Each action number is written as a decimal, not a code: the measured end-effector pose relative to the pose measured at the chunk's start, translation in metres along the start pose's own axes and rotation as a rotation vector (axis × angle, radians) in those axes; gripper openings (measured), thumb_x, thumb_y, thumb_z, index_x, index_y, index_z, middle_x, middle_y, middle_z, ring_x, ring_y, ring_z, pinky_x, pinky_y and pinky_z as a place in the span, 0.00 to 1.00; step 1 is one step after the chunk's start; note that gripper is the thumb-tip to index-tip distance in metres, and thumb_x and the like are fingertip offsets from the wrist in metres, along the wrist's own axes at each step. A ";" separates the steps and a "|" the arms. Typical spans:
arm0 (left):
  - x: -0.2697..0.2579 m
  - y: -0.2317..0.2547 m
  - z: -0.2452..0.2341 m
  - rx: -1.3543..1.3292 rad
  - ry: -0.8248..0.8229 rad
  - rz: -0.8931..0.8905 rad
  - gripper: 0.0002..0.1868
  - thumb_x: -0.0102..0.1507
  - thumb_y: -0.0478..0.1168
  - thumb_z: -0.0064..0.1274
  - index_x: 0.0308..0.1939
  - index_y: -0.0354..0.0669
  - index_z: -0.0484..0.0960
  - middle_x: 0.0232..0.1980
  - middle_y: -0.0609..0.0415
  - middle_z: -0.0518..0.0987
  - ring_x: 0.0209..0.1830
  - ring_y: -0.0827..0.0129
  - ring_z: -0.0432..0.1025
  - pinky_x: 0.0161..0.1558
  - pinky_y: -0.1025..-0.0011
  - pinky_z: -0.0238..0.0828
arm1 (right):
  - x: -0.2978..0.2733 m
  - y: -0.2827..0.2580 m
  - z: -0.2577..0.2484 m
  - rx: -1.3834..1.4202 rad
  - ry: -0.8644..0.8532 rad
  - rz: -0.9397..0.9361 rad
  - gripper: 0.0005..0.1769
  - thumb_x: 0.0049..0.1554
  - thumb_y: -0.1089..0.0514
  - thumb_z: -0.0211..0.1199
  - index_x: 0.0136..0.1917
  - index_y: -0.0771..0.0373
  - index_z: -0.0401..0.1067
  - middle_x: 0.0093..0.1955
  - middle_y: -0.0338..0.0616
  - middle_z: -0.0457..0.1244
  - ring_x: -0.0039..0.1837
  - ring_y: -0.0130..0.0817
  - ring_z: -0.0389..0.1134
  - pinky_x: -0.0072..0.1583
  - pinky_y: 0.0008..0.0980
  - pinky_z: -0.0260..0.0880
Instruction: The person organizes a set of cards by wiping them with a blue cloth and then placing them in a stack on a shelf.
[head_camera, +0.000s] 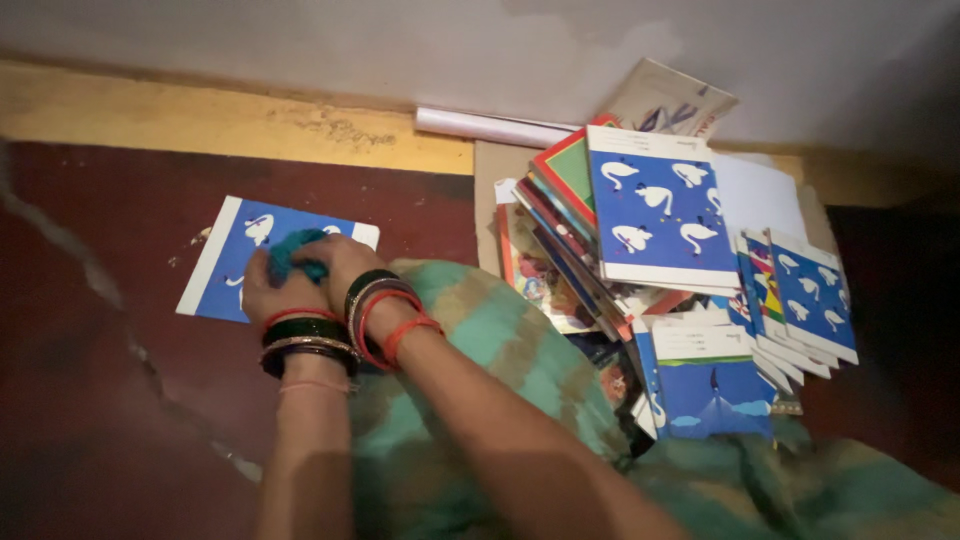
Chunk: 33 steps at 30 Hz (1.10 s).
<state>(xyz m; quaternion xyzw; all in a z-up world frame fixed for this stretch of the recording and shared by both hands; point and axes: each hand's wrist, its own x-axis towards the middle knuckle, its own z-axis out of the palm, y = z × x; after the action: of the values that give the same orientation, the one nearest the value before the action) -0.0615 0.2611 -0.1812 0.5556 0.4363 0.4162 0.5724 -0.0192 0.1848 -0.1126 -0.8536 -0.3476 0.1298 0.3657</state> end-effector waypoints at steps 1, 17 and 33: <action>-0.001 0.006 0.002 -0.007 -0.071 0.013 0.24 0.62 0.23 0.49 0.64 0.27 0.74 0.63 0.43 0.78 0.61 0.59 0.75 0.62 0.66 0.72 | -0.003 -0.006 -0.006 0.059 0.048 0.019 0.22 0.49 0.65 0.66 0.57 0.53 0.80 0.59 0.52 0.69 0.61 0.51 0.71 0.64 0.42 0.70; -0.206 0.188 0.135 -0.058 -0.751 0.588 0.22 0.66 0.35 0.50 0.64 0.32 0.77 0.63 0.37 0.76 0.62 0.54 0.73 0.63 0.61 0.68 | -0.159 -0.006 -0.250 0.069 1.207 -0.144 0.24 0.54 0.64 0.64 0.65 0.59 0.70 0.64 0.48 0.66 0.69 0.50 0.67 0.71 0.42 0.65; -0.253 0.144 0.158 1.048 -0.826 0.616 0.35 0.56 0.53 0.59 0.64 0.41 0.76 0.61 0.20 0.69 0.63 0.29 0.64 0.65 0.44 0.61 | -0.217 0.104 -0.263 -0.055 0.894 0.546 0.30 0.46 0.58 0.71 0.63 0.59 0.71 0.70 0.60 0.56 0.63 0.58 0.65 0.61 0.50 0.69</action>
<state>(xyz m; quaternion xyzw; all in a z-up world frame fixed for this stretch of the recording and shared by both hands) 0.0227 -0.0199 -0.0280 0.9653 0.1511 0.0518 0.2067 0.0011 -0.1561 -0.0100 -0.8945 0.0743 -0.1659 0.4085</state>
